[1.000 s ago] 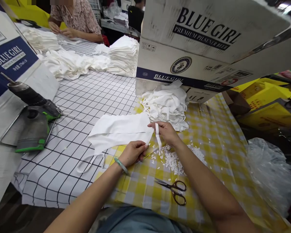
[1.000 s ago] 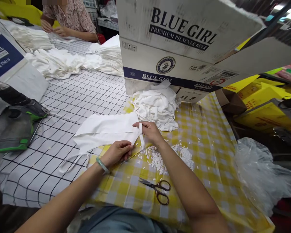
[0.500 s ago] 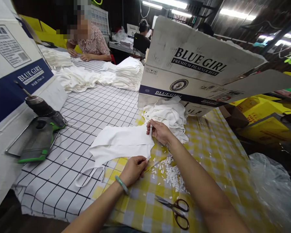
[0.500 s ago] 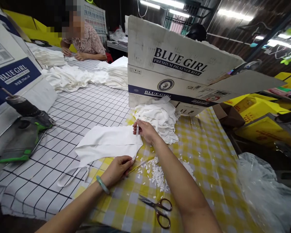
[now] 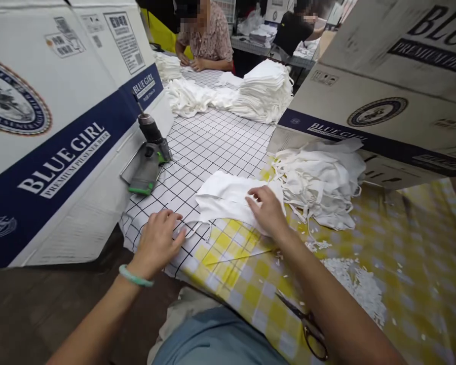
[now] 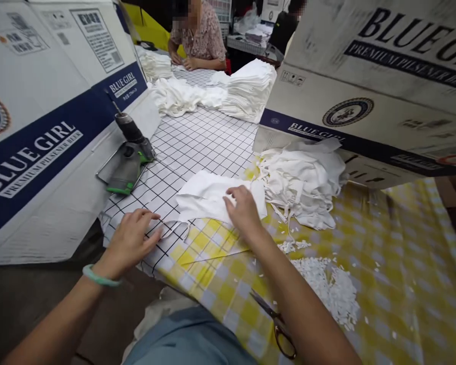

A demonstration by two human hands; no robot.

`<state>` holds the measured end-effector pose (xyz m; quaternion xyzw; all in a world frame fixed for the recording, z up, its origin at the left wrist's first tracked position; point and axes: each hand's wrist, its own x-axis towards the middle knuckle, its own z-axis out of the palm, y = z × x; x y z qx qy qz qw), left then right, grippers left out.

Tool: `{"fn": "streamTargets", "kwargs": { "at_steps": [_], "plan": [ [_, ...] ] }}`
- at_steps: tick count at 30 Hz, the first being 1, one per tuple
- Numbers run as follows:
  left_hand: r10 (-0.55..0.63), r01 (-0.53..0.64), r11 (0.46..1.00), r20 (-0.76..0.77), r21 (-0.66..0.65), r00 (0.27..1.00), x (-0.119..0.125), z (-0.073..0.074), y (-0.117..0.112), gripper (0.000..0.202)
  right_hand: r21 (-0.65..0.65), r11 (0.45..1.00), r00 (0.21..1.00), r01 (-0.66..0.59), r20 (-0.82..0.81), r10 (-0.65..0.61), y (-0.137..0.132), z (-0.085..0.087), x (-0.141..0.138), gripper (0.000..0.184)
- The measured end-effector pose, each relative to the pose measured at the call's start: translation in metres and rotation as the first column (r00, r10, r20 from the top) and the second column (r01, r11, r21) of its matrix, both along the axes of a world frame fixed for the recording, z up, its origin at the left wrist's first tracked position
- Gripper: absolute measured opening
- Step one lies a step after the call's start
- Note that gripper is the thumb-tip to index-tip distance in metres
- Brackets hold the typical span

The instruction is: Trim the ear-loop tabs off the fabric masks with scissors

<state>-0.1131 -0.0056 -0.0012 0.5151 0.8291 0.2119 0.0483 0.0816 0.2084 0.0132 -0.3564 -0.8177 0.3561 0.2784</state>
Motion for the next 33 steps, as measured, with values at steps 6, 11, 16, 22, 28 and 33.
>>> {"fn": "streamTargets", "kwargs": {
  "at_steps": [6,11,16,22,28,33],
  "plan": [
    [-0.120,0.120,0.993,0.175,0.008,0.977,-0.005,-0.009,0.003,0.015,-0.032,0.963,0.919,-0.267,0.293,0.265,-0.091,-0.022,-0.041,0.012],
    [-0.142,0.136,0.990,0.310,0.041,0.940,-0.003,0.020,0.038,0.023,-0.131,0.973,0.944,-0.192,0.247,0.220,-0.042,0.015,-0.042,0.011],
    [0.070,-0.069,0.998,0.258,-0.013,0.964,-0.029,0.030,0.113,0.028,0.085,0.962,0.884,0.258,0.382,-0.271,0.039,0.043,0.001,0.016],
    [0.075,-0.048,0.995,0.313,-0.092,0.947,-0.034,0.010,0.156,0.029,-0.068,0.906,0.845,0.417,0.396,-0.359,0.025,-0.008,0.050,0.028],
    [-0.265,0.214,0.964,0.525,0.157,0.809,0.029,0.039,0.172,0.035,-0.230,0.926,0.943,0.301,-0.076,-0.325,0.017,-0.002,0.030,0.015],
    [-0.424,0.240,0.892,0.527,0.382,0.737,0.093,0.098,0.251,0.034,-0.186,0.912,0.799,0.366,-0.440,-0.410,0.081,0.068,0.062,0.022]
  ]
}}
